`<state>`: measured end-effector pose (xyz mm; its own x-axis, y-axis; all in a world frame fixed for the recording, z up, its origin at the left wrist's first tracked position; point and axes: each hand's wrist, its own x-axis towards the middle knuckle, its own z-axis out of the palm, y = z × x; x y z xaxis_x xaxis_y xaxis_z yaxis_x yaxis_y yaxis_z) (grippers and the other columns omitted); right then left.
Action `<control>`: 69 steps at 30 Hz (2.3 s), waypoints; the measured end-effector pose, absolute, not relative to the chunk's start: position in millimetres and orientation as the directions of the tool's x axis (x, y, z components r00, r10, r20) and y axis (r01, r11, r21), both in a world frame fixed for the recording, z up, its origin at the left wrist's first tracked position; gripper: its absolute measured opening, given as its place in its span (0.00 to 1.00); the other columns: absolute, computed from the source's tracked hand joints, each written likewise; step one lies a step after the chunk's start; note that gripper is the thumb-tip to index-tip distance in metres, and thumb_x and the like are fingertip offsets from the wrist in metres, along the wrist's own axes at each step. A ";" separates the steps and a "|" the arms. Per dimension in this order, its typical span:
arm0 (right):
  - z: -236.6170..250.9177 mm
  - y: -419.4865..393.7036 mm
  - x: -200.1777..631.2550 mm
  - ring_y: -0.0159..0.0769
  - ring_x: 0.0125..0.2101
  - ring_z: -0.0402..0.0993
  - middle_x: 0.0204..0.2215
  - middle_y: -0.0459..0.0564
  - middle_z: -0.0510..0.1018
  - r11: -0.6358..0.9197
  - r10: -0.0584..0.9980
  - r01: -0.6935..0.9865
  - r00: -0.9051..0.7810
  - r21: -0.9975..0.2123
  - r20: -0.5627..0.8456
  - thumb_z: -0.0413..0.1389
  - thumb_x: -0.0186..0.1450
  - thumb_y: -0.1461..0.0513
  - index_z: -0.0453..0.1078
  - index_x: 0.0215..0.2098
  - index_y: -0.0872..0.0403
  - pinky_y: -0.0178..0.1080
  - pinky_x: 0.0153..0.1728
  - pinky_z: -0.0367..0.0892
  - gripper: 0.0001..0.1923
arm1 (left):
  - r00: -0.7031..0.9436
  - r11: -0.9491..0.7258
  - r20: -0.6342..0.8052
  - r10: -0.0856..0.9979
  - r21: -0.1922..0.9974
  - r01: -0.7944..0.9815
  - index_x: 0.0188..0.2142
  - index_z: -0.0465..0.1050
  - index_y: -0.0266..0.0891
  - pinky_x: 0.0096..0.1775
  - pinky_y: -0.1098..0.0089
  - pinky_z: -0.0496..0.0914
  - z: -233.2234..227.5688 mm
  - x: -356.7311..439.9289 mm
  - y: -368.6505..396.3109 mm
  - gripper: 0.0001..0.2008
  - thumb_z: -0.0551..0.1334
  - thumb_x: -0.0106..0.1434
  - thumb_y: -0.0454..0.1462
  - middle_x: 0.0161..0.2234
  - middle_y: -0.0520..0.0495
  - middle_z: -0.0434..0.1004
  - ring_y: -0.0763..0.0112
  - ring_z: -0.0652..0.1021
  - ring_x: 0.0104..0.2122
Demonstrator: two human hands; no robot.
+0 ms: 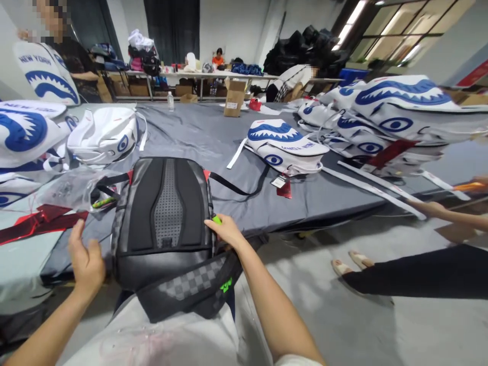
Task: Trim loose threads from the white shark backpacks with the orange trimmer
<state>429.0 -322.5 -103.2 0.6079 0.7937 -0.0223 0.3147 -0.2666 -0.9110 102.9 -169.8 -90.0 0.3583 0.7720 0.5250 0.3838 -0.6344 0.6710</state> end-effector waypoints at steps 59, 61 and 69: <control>-73.7 -269.1 382.3 0.28 0.18 0.66 0.20 0.40 0.71 0.025 0.409 0.224 0.887 -0.974 0.215 0.62 0.60 0.54 0.69 0.35 0.54 0.35 0.22 0.68 0.12 | 0.691 -0.925 0.723 0.029 0.280 -0.255 0.26 0.71 0.41 0.67 0.41 0.46 -84.4 320.8 -76.9 0.26 0.49 0.68 0.55 0.33 0.48 0.73 0.59 0.73 0.50; -75.1 -262.2 381.8 0.27 0.18 0.64 0.19 0.40 0.69 0.038 0.342 0.267 0.902 -0.963 0.263 0.60 0.62 0.53 0.67 0.32 0.54 0.34 0.21 0.65 0.12 | 0.677 -0.928 0.736 0.023 0.268 -0.260 0.26 0.70 0.40 0.67 0.42 0.46 -87.5 321.7 -76.1 0.28 0.47 0.68 0.56 0.32 0.48 0.72 0.60 0.73 0.49; -67.1 -252.1 382.7 0.26 0.17 0.63 0.19 0.41 0.69 -0.041 0.432 0.381 0.840 -0.924 0.327 0.56 0.65 0.54 0.68 0.31 0.54 0.33 0.18 0.61 0.12 | 0.606 -0.910 0.795 -0.025 0.234 -0.344 0.27 0.71 0.41 0.67 0.43 0.47 -90.0 322.8 -75.6 0.26 0.47 0.69 0.54 0.32 0.48 0.72 0.61 0.73 0.48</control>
